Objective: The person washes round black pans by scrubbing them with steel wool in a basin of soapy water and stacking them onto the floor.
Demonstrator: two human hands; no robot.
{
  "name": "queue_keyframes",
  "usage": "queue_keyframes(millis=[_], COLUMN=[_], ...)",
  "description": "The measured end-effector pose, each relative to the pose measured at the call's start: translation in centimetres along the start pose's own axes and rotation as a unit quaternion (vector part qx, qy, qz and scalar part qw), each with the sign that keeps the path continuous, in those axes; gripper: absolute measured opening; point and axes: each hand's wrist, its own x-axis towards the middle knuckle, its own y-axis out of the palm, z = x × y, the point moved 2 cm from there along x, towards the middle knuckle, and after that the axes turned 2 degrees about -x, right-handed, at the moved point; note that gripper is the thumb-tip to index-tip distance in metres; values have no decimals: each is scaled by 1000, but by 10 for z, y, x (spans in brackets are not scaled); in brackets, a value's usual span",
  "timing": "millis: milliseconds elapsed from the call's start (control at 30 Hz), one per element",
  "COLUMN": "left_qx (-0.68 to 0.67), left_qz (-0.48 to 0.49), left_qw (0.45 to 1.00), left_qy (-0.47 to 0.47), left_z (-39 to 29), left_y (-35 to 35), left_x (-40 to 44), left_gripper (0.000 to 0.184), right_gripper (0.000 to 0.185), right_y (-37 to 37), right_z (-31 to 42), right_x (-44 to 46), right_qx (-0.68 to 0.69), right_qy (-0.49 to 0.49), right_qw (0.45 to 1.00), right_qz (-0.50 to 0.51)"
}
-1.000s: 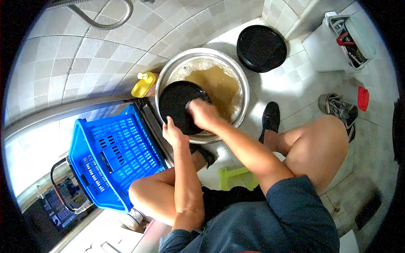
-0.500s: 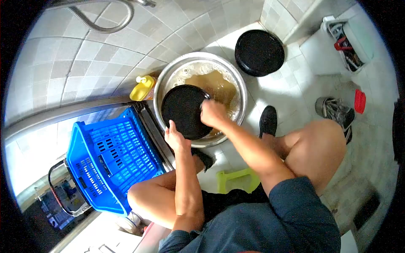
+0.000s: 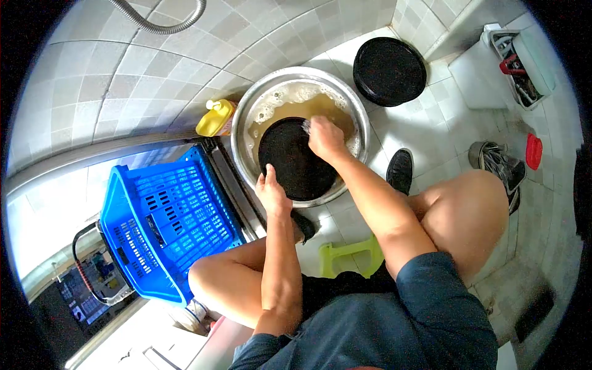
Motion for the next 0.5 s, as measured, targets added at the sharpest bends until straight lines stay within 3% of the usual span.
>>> queue_keyframes(millis=[67,133,200,233,333,400,500], left_qx=[34,30,57,63,128,132,79], left_qz=[1,-33,-25,0,45,45,75], left_qw=[999,998,998,998,990,990,994], left_qy=[38,47,15,9,40,35,20], left_z=[1,2,2,0,7,8,-5], left_y=[-8,-7,-13,-11,-5,-2,10], left_x=[14,19,18,16,12,9,2], left_gripper=[22,22,50,55,52,53,53], right_gripper=[16,18,16,18,29,32,26], right_y=[-2,0,14,15,1,4,12], right_z=[-4,5,5,12,42,53,66], right_x=[-19,-32,-30,-24,-4,1,-11], right_qx=[-29,-51,34,79,177,197,283], right_qy=[51,80,75,27,-51,-47,-127], right_qw=[993,984,991,993,983,979,951], right_qz=[107,153,109,79,-18,-16,11])
